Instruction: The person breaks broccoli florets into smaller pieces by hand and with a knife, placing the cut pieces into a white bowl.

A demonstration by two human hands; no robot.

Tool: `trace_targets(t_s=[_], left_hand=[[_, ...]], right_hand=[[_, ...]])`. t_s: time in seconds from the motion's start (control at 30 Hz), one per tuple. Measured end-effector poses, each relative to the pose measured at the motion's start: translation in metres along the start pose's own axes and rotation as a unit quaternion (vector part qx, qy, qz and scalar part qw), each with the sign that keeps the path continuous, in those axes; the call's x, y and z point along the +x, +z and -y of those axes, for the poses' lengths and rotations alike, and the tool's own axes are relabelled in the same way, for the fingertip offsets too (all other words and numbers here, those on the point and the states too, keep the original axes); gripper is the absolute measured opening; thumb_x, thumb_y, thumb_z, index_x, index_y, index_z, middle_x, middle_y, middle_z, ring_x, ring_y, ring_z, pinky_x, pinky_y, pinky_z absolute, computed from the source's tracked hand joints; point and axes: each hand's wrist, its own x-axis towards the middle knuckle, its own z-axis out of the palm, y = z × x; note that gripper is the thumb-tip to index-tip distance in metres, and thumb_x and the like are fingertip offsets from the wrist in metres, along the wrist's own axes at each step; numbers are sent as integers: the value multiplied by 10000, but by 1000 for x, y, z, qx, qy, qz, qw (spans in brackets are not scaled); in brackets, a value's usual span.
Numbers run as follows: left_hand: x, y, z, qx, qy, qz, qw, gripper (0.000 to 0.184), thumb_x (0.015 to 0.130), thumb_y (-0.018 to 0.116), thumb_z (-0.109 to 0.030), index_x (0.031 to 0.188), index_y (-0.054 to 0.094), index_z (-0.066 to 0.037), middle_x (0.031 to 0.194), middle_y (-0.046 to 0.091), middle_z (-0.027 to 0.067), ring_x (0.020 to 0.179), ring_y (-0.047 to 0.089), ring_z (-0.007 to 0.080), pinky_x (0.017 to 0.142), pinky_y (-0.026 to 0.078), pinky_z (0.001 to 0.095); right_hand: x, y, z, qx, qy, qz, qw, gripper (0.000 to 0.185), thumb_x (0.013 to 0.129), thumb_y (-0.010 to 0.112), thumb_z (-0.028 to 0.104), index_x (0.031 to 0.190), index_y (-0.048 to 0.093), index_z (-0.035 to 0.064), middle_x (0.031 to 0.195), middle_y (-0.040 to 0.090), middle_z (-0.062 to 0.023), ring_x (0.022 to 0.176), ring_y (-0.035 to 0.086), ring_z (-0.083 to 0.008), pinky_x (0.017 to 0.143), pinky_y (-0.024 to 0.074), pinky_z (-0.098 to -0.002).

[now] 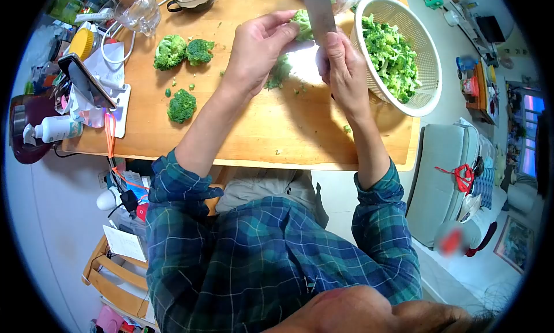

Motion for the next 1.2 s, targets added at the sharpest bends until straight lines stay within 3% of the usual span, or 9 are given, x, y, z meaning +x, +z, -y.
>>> trace_targets(t_s=[0.13, 0.47, 0.63, 0.67, 0.8, 0.87, 1.0, 1.07, 1.2], left_hand=[[0, 1, -2, -19, 0, 5, 1000, 290, 901, 558, -44, 1155, 529, 94, 996, 628, 146, 881, 656, 253, 814, 574, 340], [-4, 6, -2, 3, 51, -12, 999, 244, 880, 587, -33, 1088, 540, 85, 992, 640, 148, 879, 653, 205, 810, 582, 340], [-6, 9, 0, 26, 65, -25, 997, 225, 873, 598, -29, 1059, 536, 81, 974, 648, 151, 862, 655, 190, 781, 589, 337], [-7, 10, 0, 26, 65, -25, 997, 225, 873, 598, -29, 1059, 536, 81, 974, 648, 151, 862, 655, 190, 781, 589, 337], [-8, 12, -3, 63, 57, -25, 996, 227, 869, 605, -30, 1056, 544, 83, 963, 651, 153, 839, 658, 184, 764, 587, 321], [-8, 13, 0, 73, 64, -26, 995, 234, 870, 606, -31, 1065, 552, 87, 959, 653, 151, 827, 659, 180, 756, 583, 306], [-6, 11, 3, 79, 63, -29, 994, 232, 856, 605, -2, 1050, 549, 114, 946, 654, 160, 844, 637, 150, 760, 560, 270], [-5, 10, 3, 69, 40, -13, 997, 271, 862, 613, -33, 1102, 550, 75, 955, 663, 139, 837, 662, 179, 798, 573, 305], [-2, 5, 5, -2, 21, 4, 1000, 277, 863, 610, -32, 1114, 550, 68, 964, 664, 133, 853, 660, 176, 805, 570, 310]], right_hand=[[0, 0, 1, 26, 8, -4, 1000, 393, 993, 377, 391, 745, 454, 95, 544, 408, 48, 431, 315, -21, 379, 233, -186], [-3, 6, -2, -11, -13, -26, 1000, 404, 995, 365, 396, 779, 488, 77, 543, 391, 55, 442, 313, -16, 391, 236, -181], [-3, 8, -3, -14, -14, -35, 999, 356, 1001, 363, 362, 872, 520, 70, 559, 382, 62, 455, 313, -12, 403, 240, -177], [-3, 7, -4, -16, -18, -23, 999, 347, 1004, 356, 355, 974, 527, 55, 577, 389, 65, 467, 317, -11, 408, 242, -172], [-2, 11, -6, -2, -6, -42, 999, 348, 1006, 352, 344, 1081, 514, 45, 599, 400, 66, 477, 324, -10, 412, 243, -166], [-1, 9, -8, -15, -6, -38, 999, 409, 1001, 383, 321, 1256, 458, 10, 621, 471, 19, 527, 441, -46, 466, 366, -211], [0, 10, -7, -17, -37, -53, 998, 388, 1001, 380, 328, 1234, 459, 28, 602, 450, 27, 498, 411, -37, 436, 335, -195], [1, 6, -3, 81, 41, -35, 995, 335, 1003, 373, 335, 1138, 477, 47, 582, 421, 36, 466, 366, -23, 403, 282, -179], [1, 4, 0, 97, 41, -40, 994, 274, 1005, 372, 327, 996, 465, 70, 575, 400, 54, 451, 325, -10, 390, 238, -175]])
